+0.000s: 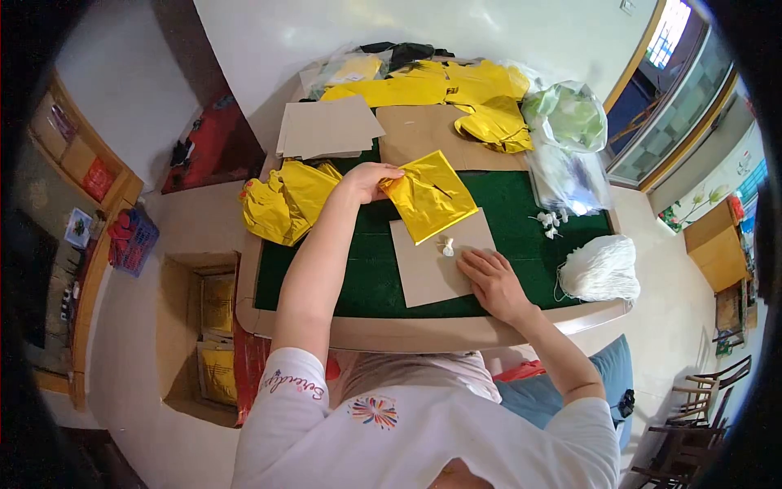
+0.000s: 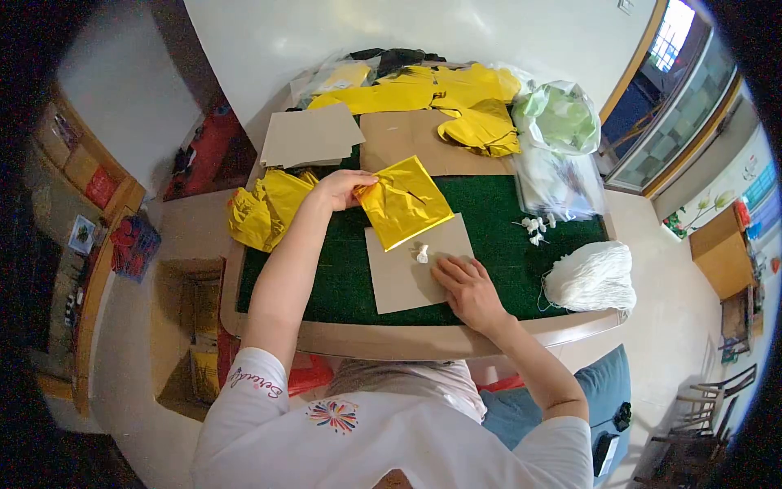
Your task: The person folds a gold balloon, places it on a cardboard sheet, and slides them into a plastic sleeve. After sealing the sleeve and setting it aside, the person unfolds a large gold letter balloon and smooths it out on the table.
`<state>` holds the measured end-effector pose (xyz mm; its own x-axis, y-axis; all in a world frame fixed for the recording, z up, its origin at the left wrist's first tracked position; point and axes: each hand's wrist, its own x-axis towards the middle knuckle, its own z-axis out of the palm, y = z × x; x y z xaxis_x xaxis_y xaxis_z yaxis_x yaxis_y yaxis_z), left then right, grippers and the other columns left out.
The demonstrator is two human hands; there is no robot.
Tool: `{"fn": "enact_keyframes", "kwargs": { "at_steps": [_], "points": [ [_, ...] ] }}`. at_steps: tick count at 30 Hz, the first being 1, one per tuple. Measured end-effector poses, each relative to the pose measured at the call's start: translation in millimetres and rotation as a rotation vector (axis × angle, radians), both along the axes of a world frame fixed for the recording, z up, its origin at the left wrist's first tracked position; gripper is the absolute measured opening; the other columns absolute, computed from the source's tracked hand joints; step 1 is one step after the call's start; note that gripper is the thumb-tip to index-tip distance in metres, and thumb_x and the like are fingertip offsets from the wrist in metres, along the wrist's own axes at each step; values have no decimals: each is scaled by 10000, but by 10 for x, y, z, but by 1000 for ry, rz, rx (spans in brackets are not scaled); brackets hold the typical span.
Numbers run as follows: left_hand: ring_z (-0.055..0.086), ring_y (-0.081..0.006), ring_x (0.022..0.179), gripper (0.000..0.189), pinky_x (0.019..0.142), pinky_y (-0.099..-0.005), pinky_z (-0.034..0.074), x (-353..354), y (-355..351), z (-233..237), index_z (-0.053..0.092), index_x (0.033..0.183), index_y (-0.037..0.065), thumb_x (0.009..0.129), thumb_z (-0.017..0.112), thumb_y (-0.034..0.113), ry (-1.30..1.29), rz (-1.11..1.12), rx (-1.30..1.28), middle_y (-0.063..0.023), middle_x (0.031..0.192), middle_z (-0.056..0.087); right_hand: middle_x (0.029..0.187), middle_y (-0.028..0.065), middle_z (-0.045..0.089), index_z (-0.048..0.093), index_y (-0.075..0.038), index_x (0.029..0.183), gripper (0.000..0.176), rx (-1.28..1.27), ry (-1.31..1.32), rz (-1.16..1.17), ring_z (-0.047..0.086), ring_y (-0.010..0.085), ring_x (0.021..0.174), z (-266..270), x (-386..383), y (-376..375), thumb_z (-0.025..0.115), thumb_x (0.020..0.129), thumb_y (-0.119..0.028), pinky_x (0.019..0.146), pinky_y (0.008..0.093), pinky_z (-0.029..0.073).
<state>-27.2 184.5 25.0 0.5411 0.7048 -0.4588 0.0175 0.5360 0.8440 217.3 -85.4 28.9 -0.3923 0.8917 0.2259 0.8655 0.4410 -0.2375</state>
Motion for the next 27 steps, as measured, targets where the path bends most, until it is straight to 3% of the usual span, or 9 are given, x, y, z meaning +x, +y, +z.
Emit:
{"fn": "enact_keyframes", "kwargs": {
  "at_steps": [7,9,15,20,22,24,25,27],
  "points": [
    [654,-173,897,226,802,-327,541,39,-135,-54,604,1073,49,874,634,152,-230,39,-87,-47,993,668,1345,89,484,520,-125,1298,505,2,-11,6,433,276,1261,0,10,-5,556,799,-60,1060,470,314],
    [654,-176,901,221,801,-331,543,99,-241,-101,607,1064,37,864,643,123,-201,-71,-120,-51,983,667,1321,98,500,539,-113,1269,479,13,12,9,442,282,1250,15,-5,-1,560,794,-61,1061,472,313],
    [630,-137,771,184,689,-288,522,239,-657,-84,628,977,46,834,684,147,97,-179,52,-19,887,648,1172,132,576,613,-62,1086,341,24,63,4,490,323,1174,-73,49,-31,575,749,-27,1062,474,319],
    [631,-158,800,228,683,-304,509,249,-707,-131,664,981,33,795,716,155,222,-184,169,-49,920,660,1058,133,615,629,-41,950,290,27,120,-53,549,338,1054,123,141,-246,565,683,53,1028,461,362],
    [629,-155,796,222,680,-300,502,282,-726,-125,675,967,29,787,721,151,264,-194,205,-54,923,664,952,123,630,627,-34,875,274,0,188,-92,574,335,971,188,243,-314,537,652,99,958,430,416],
    [631,-169,791,223,708,-294,500,323,-745,-117,691,951,17,767,733,136,414,-196,442,-81,916,675,918,117,633,629,-34,858,274,14,220,-153,578,331,956,241,301,-308,529,647,109,923,414,431],
    [631,-169,791,223,708,-294,500,347,-767,-115,691,951,17,767,733,136,414,-199,442,-81,916,675,885,111,636,631,-33,841,274,29,253,-211,582,327,941,262,326,-280,520,642,120,888,398,446],
    [637,-192,785,215,724,-298,502,384,-813,-101,700,938,11,749,733,109,500,-147,527,-106,887,682,954,122,635,628,-23,873,274,41,248,-202,581,326,955,291,333,-153,522,663,117,864,387,456]
  ]
}}
